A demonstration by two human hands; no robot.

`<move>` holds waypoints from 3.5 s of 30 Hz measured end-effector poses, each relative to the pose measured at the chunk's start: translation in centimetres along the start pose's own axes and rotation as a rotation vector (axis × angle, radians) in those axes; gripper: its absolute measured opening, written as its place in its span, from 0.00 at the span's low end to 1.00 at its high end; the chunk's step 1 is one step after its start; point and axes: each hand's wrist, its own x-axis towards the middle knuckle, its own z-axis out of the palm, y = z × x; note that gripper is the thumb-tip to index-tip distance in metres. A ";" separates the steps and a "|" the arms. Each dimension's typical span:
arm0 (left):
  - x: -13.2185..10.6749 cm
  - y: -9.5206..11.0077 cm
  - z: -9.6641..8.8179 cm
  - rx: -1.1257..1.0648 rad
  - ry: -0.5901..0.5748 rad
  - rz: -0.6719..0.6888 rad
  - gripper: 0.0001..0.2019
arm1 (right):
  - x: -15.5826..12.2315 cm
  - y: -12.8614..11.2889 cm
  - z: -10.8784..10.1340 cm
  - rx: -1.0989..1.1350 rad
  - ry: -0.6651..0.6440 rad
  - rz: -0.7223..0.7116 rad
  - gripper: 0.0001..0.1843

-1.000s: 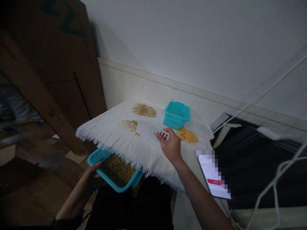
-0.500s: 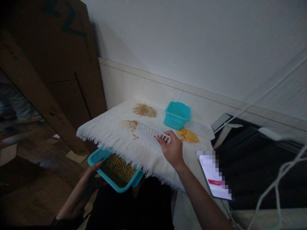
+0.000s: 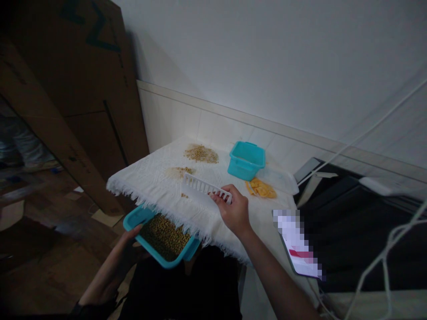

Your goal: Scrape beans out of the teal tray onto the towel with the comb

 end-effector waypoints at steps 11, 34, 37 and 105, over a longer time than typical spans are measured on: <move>0.3 -0.1 -0.1 -0.015 0.004 -0.006 0.42 | -0.6 -0.3 0.3 0.044 -0.071 0.007 0.17; -0.5 0.2 0.2 -0.029 0.004 -0.001 0.40 | -1.1 -2.0 0.6 0.133 -0.155 -0.045 0.16; -0.3 0.1 0.1 -0.014 -0.016 0.014 0.41 | 0.3 -1.3 0.2 0.032 -0.015 -0.067 0.17; 0.2 -0.1 -0.5 -0.019 0.007 0.027 0.42 | -0.7 -2.1 1.5 0.097 -0.085 -0.054 0.13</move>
